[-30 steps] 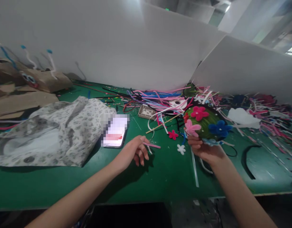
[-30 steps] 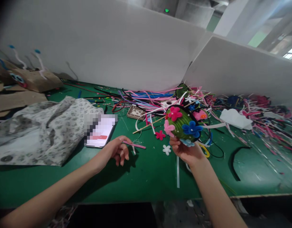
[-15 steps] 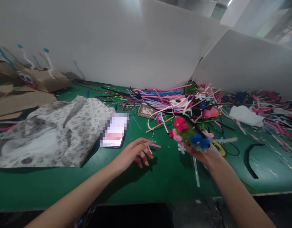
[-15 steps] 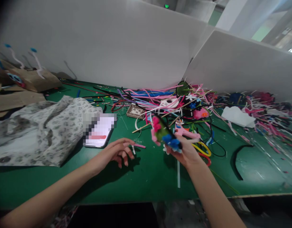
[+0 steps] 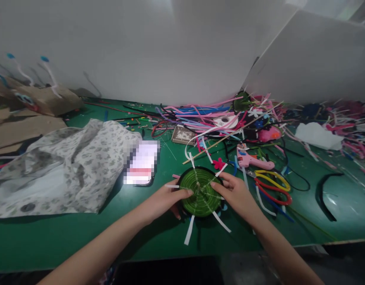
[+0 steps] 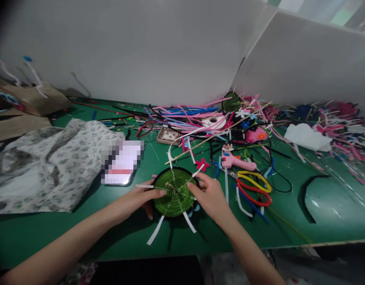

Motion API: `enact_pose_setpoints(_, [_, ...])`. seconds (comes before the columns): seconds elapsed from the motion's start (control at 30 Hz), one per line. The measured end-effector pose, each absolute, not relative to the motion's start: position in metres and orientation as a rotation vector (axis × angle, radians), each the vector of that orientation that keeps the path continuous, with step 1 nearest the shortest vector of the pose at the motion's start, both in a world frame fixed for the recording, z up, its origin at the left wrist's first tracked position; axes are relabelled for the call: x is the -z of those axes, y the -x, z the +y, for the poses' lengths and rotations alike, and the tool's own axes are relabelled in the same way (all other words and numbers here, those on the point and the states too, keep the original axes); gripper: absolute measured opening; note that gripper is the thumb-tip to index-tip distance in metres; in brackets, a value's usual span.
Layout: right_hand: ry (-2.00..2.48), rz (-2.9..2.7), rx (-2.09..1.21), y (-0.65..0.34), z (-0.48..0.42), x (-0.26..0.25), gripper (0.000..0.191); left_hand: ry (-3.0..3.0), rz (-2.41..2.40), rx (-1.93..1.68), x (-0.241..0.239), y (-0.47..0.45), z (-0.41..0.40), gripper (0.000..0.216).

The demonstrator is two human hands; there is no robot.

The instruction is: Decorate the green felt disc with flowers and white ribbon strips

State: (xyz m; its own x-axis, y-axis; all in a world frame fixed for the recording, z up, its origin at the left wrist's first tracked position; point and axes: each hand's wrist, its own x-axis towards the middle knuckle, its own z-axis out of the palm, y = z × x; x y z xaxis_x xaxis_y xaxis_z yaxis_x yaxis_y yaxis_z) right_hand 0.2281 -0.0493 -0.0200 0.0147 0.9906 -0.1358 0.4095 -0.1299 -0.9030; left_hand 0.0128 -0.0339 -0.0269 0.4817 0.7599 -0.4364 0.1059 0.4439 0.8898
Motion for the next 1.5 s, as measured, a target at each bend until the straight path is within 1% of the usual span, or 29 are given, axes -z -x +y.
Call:
enact_pose_setpoints(0.17, [1.676, -1.541, -1.013, -0.224, -0.047, 0.022, 0.019, -1.174, 1.138, -0.486, 0.034, -0.012, -0.034, 0.038])
enact_pose_setpoints(0.3, [1.696, -1.555, -1.010, -0.222, -0.045, 0.025, 0.026, -1.313, 1.125, -0.492, 0.035, -0.010, -0.037, 0.034])
enact_pose_setpoints(0.4, [1.661, -1.560, -1.120, -0.222, -0.047, 0.025, 0.032, -1.329, 1.108, -0.524, 0.036, -0.010, -0.037, 0.032])
enact_pose_setpoints(0.53, [1.601, -1.544, -1.236, -0.220, -0.052, 0.025, 0.035, -1.347, 1.106, -0.527, 0.037, -0.009, -0.038, 0.035])
enact_pose_setpoints(0.63, [1.520, -1.547, -1.308, -0.219, -0.056, 0.026, 0.044, -1.344, 1.102, -0.516, 0.035, -0.009, -0.039, 0.038])
enact_pose_setpoints(0.7, [1.480, -1.549, -1.353, -0.218, -0.058, 0.025, 0.047, -1.373, 1.081, -0.513, 0.033, -0.008, -0.039, 0.037])
enact_pose_setpoints(0.77, [1.480, -1.551, -1.359, -0.218, -0.061, 0.025, 0.045, -1.443, 1.035, -0.520, 0.031, -0.007, -0.038, 0.035])
enact_pose_setpoints(0.9, [1.572, -1.581, -1.274, -0.215, -0.067, 0.023, 0.046, -1.550, 0.961, -0.533, 0.030, -0.006, -0.037, 0.041])
enact_pose_setpoints(1.07, [1.675, -1.597, -1.270, -0.210, -0.074, 0.021, 0.046, -1.588, 0.972, -0.507, 0.030, -0.006, -0.038, 0.039])
enact_pose_setpoints(1.3, [1.686, -1.594, -1.257, -0.204, -0.072, 0.020, 0.042, -1.583, 1.001, -0.529, 0.031, -0.009, -0.037, 0.032])
enact_pose_setpoints(1.5, [1.688, -1.617, -1.234, -0.204, -0.074, 0.022, 0.040, -1.580, 0.996, -0.546, 0.034, -0.010, -0.037, 0.035])
